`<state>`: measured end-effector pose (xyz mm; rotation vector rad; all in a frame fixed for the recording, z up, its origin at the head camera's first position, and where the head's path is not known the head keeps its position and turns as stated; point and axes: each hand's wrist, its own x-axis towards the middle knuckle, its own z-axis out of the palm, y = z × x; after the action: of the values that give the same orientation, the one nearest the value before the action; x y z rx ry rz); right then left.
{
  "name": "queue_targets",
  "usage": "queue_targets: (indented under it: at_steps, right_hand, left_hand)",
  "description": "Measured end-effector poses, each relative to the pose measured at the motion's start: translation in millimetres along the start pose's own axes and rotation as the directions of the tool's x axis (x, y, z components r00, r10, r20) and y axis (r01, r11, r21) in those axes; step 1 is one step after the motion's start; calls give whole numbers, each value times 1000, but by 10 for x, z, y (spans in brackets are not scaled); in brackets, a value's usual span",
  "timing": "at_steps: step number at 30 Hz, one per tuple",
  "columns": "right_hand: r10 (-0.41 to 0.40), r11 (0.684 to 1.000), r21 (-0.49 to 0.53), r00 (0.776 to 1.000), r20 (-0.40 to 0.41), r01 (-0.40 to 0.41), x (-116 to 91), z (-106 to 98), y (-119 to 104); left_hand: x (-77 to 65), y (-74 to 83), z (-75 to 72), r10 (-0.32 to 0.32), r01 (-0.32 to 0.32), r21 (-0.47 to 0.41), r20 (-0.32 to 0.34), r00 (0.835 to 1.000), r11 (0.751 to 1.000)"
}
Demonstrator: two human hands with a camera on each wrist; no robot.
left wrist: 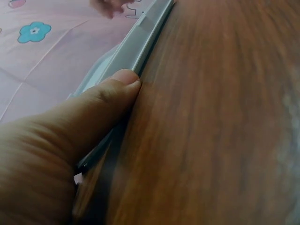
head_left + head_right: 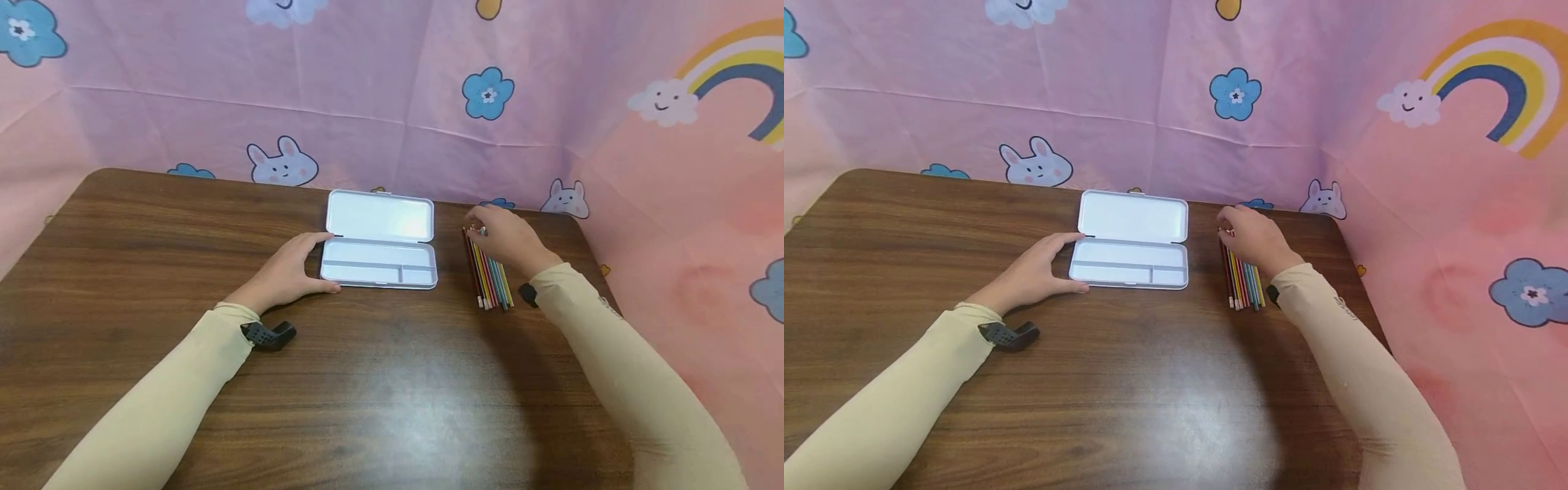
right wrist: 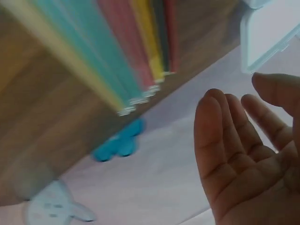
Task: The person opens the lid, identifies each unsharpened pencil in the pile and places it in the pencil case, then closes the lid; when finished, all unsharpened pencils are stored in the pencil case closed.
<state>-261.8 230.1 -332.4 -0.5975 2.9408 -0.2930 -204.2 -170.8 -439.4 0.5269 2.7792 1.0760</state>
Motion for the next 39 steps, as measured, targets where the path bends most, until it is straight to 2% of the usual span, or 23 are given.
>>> queue_targets:
  at_steps: [4, 7, 11, 14, 20, 29, 34, 39]
  right_hand:
    - [62, 992, 107, 998, 27, -65, -226, 34, 239]
    - [128, 974, 179, 988, 82, -141, -388, 93, 377]
    - [215, 917, 298, 957, 194, -266, -538, 166, 489]
    - [237, 881, 353, 940, 247, -315, -587, 216, 534]
    - [247, 899, 304, 938, 242, -315, -612, 303, 566]
    - [226, 921, 276, 955, 195, -274, -682, 311, 592]
    - [227, 919, 283, 955, 191, -275, -706, 317, 608]
    - [271, 895, 297, 935, 227, -332, -717, 289, 584]
  left_hand:
    - [-16, -3, -4, -7, 7, 1, -3, 1000, 1000]
    - [-24, 3, -10, -10, 10, 1, -3, 1000, 1000]
    - [-29, 8, -20, -14, 14, -3, -3, 1000, 1000]
    - [-26, 9, -21, -14, 14, -2, -3, 1000, 1000]
    - [-20, 12, -11, -9, 9, 5, -3, 1000, 1000]
    - [-22, 16, -3, -2, 2, 7, -3, 1000, 1000]
    - [-18, 7, -7, -4, 4, 5, 4, 1000, 1000]
    - [-14, 4, -8, -5, 5, 7, 9, 1000, 1000]
